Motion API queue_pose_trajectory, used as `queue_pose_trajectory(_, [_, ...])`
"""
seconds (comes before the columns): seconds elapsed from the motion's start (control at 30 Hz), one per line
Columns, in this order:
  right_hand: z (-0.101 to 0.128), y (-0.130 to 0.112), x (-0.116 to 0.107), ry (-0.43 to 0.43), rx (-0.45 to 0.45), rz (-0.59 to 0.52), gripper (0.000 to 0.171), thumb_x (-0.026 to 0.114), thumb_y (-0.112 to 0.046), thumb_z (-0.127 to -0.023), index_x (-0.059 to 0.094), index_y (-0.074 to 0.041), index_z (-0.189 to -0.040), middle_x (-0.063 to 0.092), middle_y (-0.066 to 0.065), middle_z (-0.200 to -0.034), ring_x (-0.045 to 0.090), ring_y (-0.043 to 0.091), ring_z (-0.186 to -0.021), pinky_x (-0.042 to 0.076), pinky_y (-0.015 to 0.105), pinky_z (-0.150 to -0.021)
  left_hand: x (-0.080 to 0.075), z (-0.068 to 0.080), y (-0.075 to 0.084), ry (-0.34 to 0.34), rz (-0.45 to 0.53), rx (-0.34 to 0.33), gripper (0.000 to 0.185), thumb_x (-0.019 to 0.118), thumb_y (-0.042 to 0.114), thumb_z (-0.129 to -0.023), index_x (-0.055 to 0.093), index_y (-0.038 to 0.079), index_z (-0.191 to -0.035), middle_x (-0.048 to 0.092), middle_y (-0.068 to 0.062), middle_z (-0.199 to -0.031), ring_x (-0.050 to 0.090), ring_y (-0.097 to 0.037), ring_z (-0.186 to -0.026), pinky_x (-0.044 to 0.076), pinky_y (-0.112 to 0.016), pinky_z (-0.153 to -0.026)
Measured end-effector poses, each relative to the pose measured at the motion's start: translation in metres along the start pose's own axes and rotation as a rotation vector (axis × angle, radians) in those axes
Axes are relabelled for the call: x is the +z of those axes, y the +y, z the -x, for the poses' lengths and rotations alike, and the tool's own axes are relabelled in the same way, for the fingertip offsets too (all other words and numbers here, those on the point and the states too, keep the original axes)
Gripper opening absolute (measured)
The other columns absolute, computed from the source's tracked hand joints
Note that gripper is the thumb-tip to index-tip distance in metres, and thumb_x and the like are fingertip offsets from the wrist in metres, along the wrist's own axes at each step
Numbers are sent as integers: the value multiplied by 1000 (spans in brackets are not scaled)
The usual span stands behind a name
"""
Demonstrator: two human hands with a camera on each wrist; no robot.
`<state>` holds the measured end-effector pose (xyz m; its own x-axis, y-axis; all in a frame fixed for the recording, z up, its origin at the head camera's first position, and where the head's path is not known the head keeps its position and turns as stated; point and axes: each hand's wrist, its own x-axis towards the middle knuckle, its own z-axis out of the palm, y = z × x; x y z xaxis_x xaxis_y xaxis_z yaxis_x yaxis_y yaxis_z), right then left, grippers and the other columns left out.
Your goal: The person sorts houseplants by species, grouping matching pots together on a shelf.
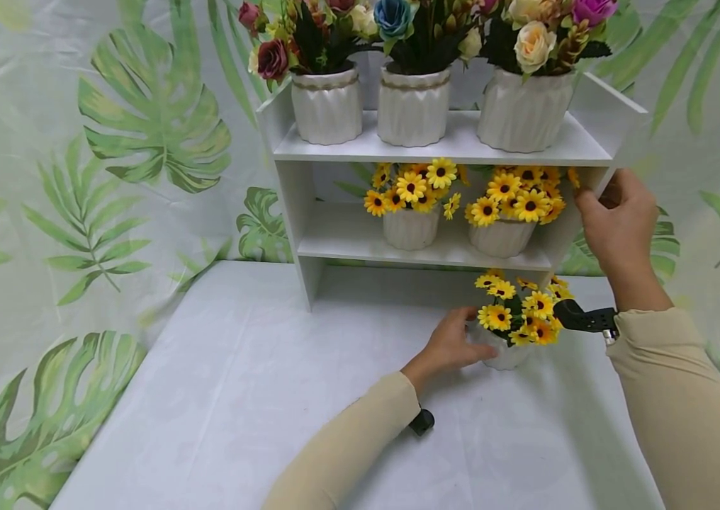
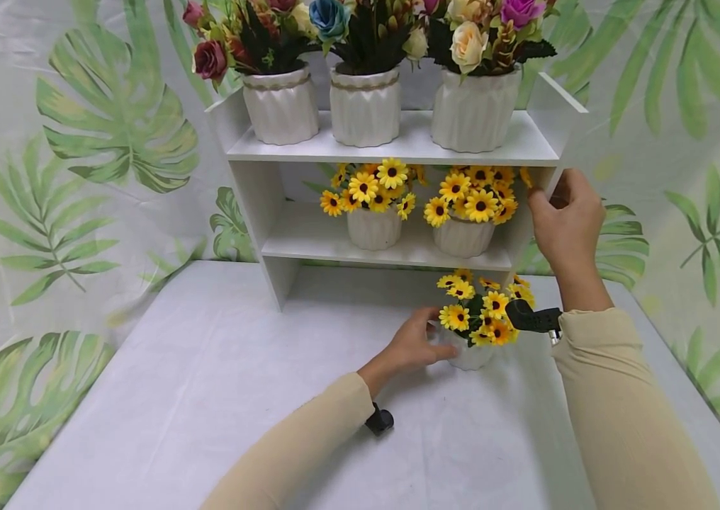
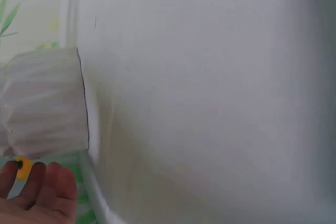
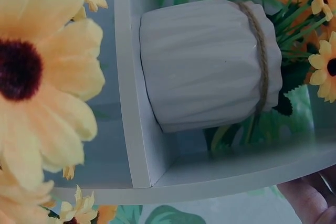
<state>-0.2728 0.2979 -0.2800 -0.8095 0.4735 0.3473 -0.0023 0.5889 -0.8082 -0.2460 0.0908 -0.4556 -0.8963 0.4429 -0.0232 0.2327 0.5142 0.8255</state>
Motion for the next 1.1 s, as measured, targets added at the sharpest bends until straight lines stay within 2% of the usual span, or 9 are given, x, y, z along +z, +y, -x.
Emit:
queue_pose_trajectory(0.2, [1,0,1,0,-5,1,47,53,-38,-96,53,-27,-141,59,5,-141,59,9,-116,48,42,-109,10,-6,-1,13,-6,-2,79,83,37,-79,45,18,-146,52,1,-142,52,-12,-125,46,-25,-105])
queue_pose_trajectory(0.33, [1,1,1,-7,-4,0,47,53,-38,-96,53,-28,-142,59,5,-142,58,9,-116,49,42,-108,17,-13,-4,26,80,62,76,86,32,-77,49,21,-143,56,5,-140,52,-8,-127,44,-27,-109])
queue_pose_trajectory(0.47, [0,1,0,-10,-4,1,47,53,-39,-96,53,-27,-142,59,5,-140,58,8,-114,49,41,-107,27,-21,-5,31,211,113,76,88,24,-74,51,25,-140,59,11,-136,53,-3,-126,40,-28,-113])
queue_pose_trajectory(0.6, [0,1,-1,-14,-9,7,47,53,-39,-96,52,-28,-142,59,4,-140,58,7,-114,50,39,-107,36,-24,-3,51,284,59,76,90,23,-73,51,30,-138,59,16,-134,52,0,-125,40,-29,-113])
queue_pose_trajectory(0.8, [0,0,-2,-2,-13,4,46,53,-38,-96,53,-30,-141,60,3,-141,58,6,-113,50,37,-107,39,-24,2,64,267,-47,82,90,30,-72,46,39,-140,53,20,-140,48,-4,-133,39,-35,-115])
queue_pose_trajectory(1.1, [0,-1,-1,-11,-2,16,47,52,-38,-97,51,-29,-143,57,5,-144,57,10,-118,49,40,-108,41,-23,3,56,285,-95,82,90,29,-72,45,40,-140,52,19,-142,47,-5,-134,39,-35,-115])
